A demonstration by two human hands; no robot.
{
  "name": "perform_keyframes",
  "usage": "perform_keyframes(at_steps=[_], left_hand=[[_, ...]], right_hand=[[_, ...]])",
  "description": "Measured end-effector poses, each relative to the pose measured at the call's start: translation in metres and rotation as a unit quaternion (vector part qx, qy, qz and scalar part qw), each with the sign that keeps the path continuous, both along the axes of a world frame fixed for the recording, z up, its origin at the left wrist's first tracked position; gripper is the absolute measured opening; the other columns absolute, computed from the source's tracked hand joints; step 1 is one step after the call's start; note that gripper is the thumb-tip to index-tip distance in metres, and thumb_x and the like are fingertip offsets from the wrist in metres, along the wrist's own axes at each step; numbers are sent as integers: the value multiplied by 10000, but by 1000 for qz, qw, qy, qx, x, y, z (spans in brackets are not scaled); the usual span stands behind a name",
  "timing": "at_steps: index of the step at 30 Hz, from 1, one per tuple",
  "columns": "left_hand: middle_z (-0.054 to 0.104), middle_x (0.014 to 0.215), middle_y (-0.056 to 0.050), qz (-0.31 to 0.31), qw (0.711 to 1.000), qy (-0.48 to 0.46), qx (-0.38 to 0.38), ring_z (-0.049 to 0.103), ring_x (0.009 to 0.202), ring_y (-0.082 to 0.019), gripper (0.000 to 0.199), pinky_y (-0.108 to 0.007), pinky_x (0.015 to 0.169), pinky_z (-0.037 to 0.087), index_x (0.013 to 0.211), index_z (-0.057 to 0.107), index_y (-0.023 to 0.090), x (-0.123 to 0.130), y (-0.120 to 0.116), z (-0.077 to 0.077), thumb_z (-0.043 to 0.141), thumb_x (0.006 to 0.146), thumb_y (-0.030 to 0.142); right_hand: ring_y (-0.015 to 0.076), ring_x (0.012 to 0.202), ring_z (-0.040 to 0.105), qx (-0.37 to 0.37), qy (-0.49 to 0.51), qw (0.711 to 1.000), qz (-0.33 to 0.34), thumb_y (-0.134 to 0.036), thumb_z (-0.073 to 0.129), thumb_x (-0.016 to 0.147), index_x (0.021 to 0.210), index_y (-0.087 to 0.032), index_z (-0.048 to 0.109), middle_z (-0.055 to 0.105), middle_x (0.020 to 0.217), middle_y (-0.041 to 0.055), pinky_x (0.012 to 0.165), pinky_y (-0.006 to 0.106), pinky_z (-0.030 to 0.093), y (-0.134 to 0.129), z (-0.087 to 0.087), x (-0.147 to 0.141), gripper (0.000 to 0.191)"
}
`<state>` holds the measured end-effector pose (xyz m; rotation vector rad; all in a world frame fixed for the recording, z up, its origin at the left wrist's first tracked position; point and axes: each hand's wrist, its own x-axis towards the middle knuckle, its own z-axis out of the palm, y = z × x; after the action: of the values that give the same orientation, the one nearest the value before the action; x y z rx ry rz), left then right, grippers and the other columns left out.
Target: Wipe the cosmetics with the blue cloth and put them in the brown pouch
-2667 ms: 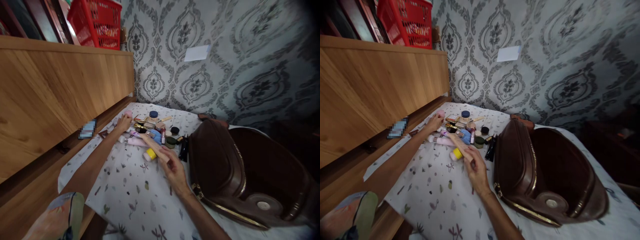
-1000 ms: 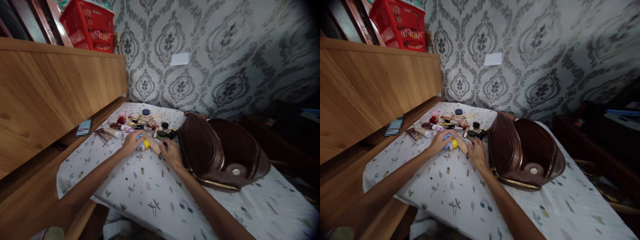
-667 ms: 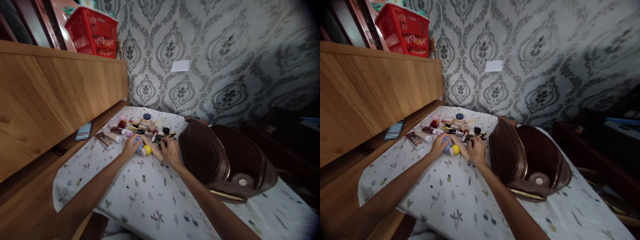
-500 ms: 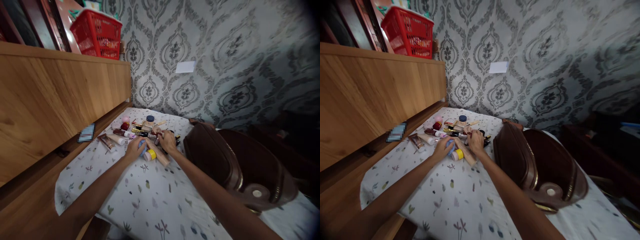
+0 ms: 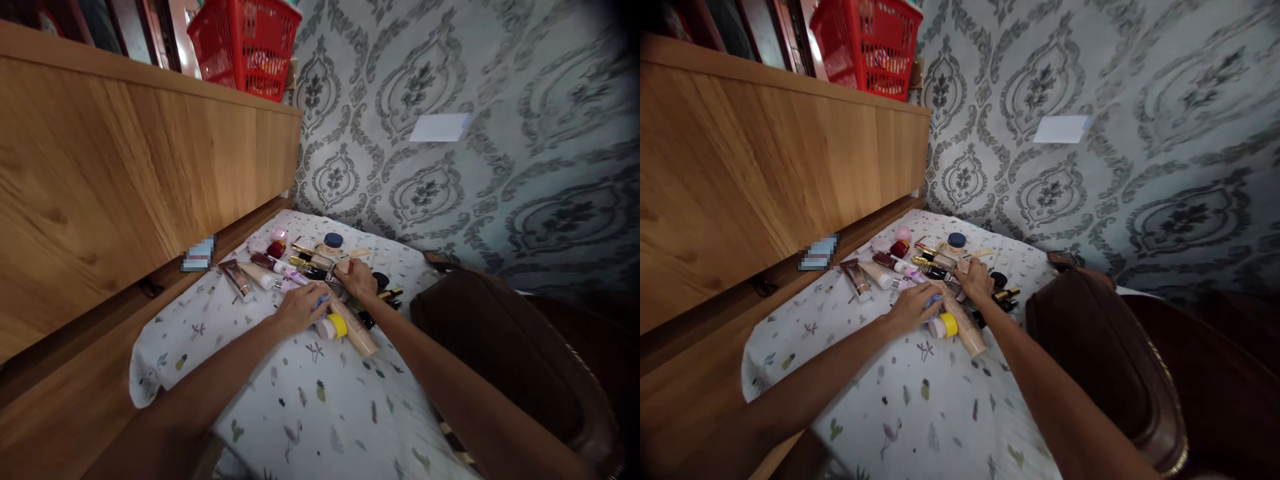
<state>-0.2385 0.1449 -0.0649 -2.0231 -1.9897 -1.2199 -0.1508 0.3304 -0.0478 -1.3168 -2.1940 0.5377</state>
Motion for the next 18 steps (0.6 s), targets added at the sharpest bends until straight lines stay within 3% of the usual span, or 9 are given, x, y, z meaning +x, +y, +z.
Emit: perform_keyframes(at_steps=[4, 8, 13, 18], left_hand=[[680, 1107, -70, 7, 1000, -13, 5, 670, 1017, -219, 202, -327, 877, 544, 1113, 624, 231, -1, 0, 0, 487, 968, 266], [686, 1120, -52, 6, 999, -30, 16, 657, 1049, -211, 192, -329, 935, 525, 1094, 629, 235, -1, -1, 0, 490, 966, 269], [696, 1068, -53, 6, 998, -57, 35, 654, 1028, -215, 187, -337, 932, 515, 1069, 625, 220, -1, -5, 4, 478, 978, 293], [695, 1059, -69, 14, 994, -88, 57, 650, 1009, -214, 226, -344, 916, 506, 1120, 594, 193, 0, -13, 8, 454, 993, 316]], right_hand=[[288, 967, 636, 4, 133, 991, 7, -427, 691, 757, 1177, -125, 602, 674, 1052, 136, 874, 416, 480, -1, 3, 7, 525], [217, 785, 607, -1, 280, 959, 37, -577, 667, 737, 1106, -134, 589, 664, 902, 63, 763, 375, 513, -14, 7, 18, 582], [212, 828, 637, -32, 388, 918, 71, -637, 655, 756, 1044, -178, 610, 673, 930, 57, 765, 374, 550, -62, 5, 47, 543], [237, 886, 669, -78, 407, 906, 82, -611, 732, 753, 1133, -174, 639, 709, 1012, 90, 799, 397, 561, -114, -3, 96, 586]])
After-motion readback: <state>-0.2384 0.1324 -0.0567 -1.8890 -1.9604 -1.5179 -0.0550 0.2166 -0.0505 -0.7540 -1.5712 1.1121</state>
